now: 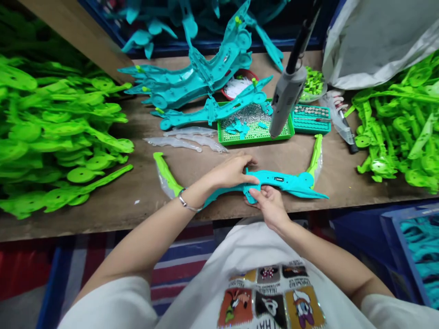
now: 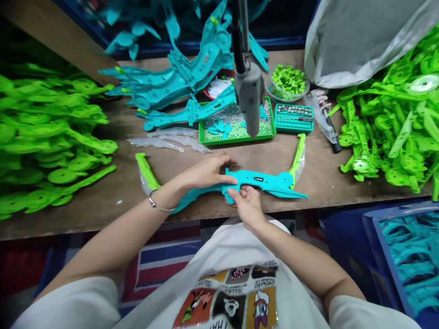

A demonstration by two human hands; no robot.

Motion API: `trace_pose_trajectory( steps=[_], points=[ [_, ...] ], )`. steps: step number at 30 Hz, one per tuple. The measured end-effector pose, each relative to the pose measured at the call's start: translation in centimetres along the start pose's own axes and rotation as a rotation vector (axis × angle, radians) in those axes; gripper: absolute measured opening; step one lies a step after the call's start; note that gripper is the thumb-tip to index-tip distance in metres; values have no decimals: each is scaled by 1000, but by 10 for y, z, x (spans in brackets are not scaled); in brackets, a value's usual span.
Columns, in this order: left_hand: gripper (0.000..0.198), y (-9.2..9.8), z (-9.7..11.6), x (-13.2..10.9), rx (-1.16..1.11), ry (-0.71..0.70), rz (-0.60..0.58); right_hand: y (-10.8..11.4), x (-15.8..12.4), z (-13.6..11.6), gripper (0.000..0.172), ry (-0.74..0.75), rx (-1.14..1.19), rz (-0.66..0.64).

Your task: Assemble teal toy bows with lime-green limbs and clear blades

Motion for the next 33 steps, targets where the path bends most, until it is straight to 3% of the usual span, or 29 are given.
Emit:
trace_pose_trajectory(
  steps=[2, 7, 11, 14, 17, 21, 24, 27, 33],
  points=[
    [48, -4, 23, 21, 110, -17, -58, 0, 1, 0, 45, -5, 17, 21],
    [67, -51, 67, 71, 283, 73, -241, -4, 3, -3, 35, 67, 18, 53],
    [74, -75, 72, 78, 350, 161, -117, -8, 5, -5, 35, 76, 36, 82],
    [76, -75, 69, 76, 413, 200, -45, -5, 2, -8, 32, 46, 93, 47],
    [77, -70, 67, 75, 461, 209, -29, 16, -9, -19, 29, 39, 219, 11],
    [77, -67, 67, 76, 502, 180, -9, 69, -24, -45, 28, 142, 379, 191],
    [78, -69, 68, 73, 529, 152, -6, 95, -24, -59, 31, 184, 351, 272],
    [81, -70, 71, 69, 551, 153, 5, 100, -19, -61, 33, 198, 302, 299],
    [90, -78, 86, 76, 437, 165, -31, 86, -15, -52, 30, 244, 312, 296]
  ],
)
Point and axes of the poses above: each hand's wrist, its own x-axis towards the middle knuckle, its own y-axis out of the back of the hand, z = x × y, the point moved 2 cm from there along x, towards the middle knuckle
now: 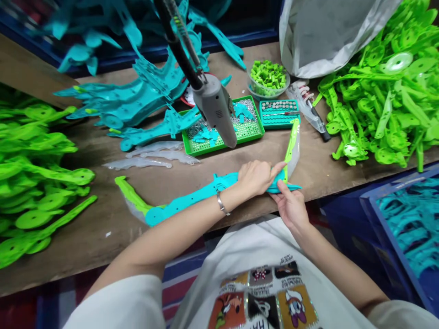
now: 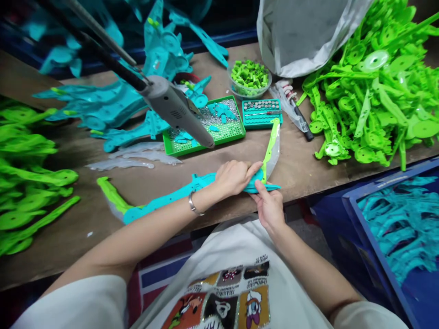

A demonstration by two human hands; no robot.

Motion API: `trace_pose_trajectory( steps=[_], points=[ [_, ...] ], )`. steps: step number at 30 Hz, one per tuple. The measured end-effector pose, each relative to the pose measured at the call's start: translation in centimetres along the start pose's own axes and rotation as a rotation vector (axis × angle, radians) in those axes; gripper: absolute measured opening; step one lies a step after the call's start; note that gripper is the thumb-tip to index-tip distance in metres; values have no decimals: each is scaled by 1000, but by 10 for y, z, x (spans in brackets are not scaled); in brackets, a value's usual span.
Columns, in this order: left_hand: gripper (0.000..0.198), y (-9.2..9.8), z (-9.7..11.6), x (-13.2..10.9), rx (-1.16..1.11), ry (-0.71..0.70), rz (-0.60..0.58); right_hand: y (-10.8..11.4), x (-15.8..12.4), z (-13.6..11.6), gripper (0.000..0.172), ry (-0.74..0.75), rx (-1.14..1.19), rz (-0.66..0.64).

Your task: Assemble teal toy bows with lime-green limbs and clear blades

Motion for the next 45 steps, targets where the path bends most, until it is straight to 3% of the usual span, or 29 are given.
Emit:
trace_pose_trajectory(
  steps=[5, 10, 17, 24, 30, 36, 45],
  points=[
    [92, -1, 10, 7, -22, 2, -10, 2, -3, -5, 29, -12, -19, -60],
    [92, 0, 5, 9, -15, -23, -14, 24, 0, -25, 35, -168, -62, -55],
    [90, -2, 6, 12, 13, -18, -2, 32, 2, -22, 27, -54, -48, 56],
    [85, -4, 4, 9, -23, -48, -71, 39, 16, -52, 33, -247, -370, -216],
    [65, -2, 4, 2, -24, -78, -28, 23, 39, -59, 36, -179, -476, -270],
    [55, 0, 3, -2, 12, -134, -56, 22, 54, -68, 41, -271, -591, -342],
    [67, -2, 3, -13, 30, -173, -57, 25, 56, -70, 43, -258, -698, -441]
  ],
)
Point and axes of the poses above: each hand's wrist, its own x-axis towards the middle knuckle, its own y-axis out of the back of the hand, z = x × y, the point moved 2 cm from there along x, towards the middle knuckle
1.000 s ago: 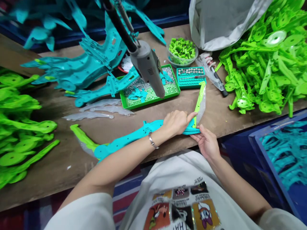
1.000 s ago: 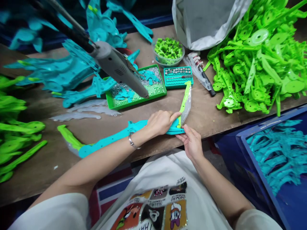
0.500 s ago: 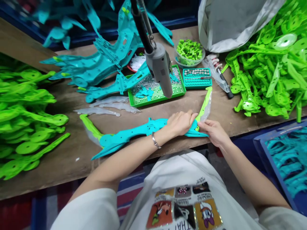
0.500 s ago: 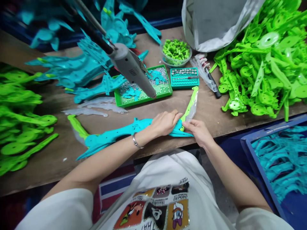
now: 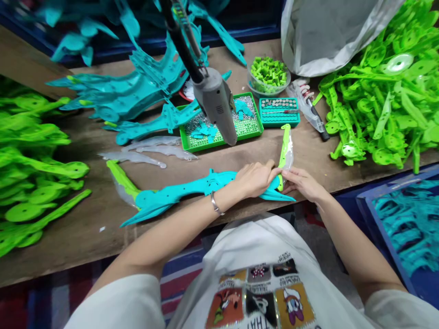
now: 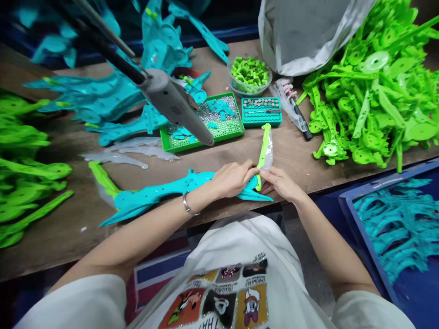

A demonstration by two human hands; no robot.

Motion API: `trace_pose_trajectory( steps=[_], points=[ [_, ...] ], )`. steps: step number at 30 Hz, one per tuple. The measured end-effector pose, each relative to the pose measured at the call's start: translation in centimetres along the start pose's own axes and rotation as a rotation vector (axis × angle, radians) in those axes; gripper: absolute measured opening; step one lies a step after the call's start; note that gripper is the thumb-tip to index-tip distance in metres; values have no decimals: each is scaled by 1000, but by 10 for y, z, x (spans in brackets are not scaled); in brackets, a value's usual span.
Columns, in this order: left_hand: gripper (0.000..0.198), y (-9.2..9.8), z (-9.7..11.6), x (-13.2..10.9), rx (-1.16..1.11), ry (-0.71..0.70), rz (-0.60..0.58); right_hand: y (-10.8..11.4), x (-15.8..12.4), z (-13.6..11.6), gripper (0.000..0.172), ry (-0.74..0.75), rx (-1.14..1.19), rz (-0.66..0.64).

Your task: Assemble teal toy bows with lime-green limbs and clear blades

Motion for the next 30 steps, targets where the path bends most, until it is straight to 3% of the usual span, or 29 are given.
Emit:
trace_pose_trajectory(
  steps=[4, 9, 15, 22, 30],
  points=[
    [70, 0, 0, -4, 0, -12, -5, -1, 3, -2, 44, -28, -139, -45],
    [62, 2, -4, -7, 5, -13, 52, -9, -8, -1, 50, -45, -105, -29],
    [59, 4, -6, -7, -14, -8, 56, -19, -39, 9, 47, -245, -116, -294],
    [57, -3, -7, -9, 1, 79, 68, -25, -35, 30, 41, -251, 71, -179],
    [59, -5, -6, -17, 13, 72, 55, -39, -31, 28, 44, -182, -27, -268]
  ],
)
Point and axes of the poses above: each hand's wrist, its own x-axis towards the middle knuckle, its own y-axis out of the back of the hand, z = x × y, the point moved 2 cm from there along x, towards the middle knuckle
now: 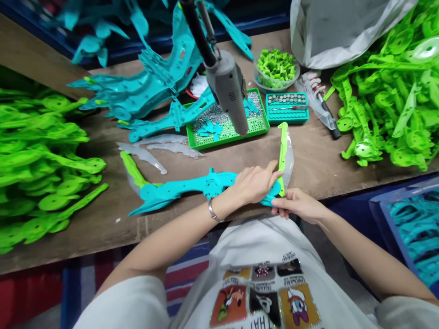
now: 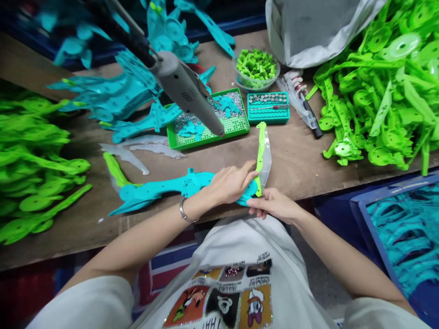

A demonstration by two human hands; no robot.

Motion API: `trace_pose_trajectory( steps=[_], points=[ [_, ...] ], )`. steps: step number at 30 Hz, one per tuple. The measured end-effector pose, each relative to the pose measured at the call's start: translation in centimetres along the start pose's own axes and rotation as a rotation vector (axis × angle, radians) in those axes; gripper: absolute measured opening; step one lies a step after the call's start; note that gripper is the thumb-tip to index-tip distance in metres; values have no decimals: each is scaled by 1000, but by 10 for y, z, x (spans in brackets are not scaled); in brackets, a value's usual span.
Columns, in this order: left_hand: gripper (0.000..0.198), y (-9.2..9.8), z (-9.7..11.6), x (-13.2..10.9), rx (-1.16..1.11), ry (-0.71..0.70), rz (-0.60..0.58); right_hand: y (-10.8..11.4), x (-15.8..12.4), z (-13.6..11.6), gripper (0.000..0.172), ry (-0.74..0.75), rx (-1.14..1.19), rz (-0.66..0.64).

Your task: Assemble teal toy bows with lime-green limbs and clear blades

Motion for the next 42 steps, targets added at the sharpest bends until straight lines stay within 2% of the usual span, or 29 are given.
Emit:
trace_pose_trajectory(
  steps=[6, 8, 9, 11, 13, 14, 15, 18, 19, 21, 23, 26, 29, 32, 33, 39, 41, 42],
  points=[
    [58, -4, -4, 4, -61, -28, 15, -9, 5, 6, 43, 14, 38, 69],
    [56, -3, -9, 4, -99, -55, 83, -10, 6, 7, 43, 4, 74, 81],
    [54, -1, -12, 1, -131, -75, 155, -11, 7, 7, 42, 0, 91, 83],
    [47, 3, -20, -16, -228, -84, 378, -12, 7, 6, 42, -7, 124, 87],
    [39, 3, -30, -45, -368, 12, 589, -13, 7, 4, 42, -15, 153, 93],
    [37, -1, -35, -63, -457, 108, 639, -14, 6, 2, 42, -20, 160, 95],
    [39, -8, -38, -79, -568, 203, 599, -16, 6, 1, 42, -25, 164, 94],
    [42, -43, -32, -112, -1146, 410, 205, -21, 3, -1, 43, -34, 160, 88],
    [43, -53, -26, -116, -1362, 453, 145, -23, 3, -1, 43, -34, 155, 85],
    [49, -65, -12, -111, -1711, 479, 163, -29, 3, 0, 43, -31, 140, 75],
    [51, -69, -2, -99, -1898, 484, 245, -34, 4, 3, 44, -27, 121, 69],
    [45, -67, 5, -86, -1959, 523, 295, -36, 0, 4, 45, -3, 68, 65],
    [39, -64, 3, -86, -1956, 553, 305, -29, -10, -1, 41, 61, -71, 51],
    [36, -61, -2, -92, -1965, 577, 315, -18, -22, -10, 35, 251, -176, 186],
    [35, -59, -3, -94, -1966, 584, 311, -15, -25, -12, 39, 329, -215, 251],
    [36, -52, -6, -102, -1941, 591, 304, -20, -30, -17, 94, 749, -644, 511],
    [35, -53, -6, -106, -1928, 607, 312, -22, -31, -22, 101, 874, -768, 564],
    [36, -54, -6, -107, -1922, 617, 314, -23, -31, -26, 100, 918, -832, 567]
  ],
)
Point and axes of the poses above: each hand's wrist, its own x-axis towards the middle knuckle, its own y-axis out of the back of the hand, z = x × y, the point moved 2 cm from there along x, towards the middle knuckle
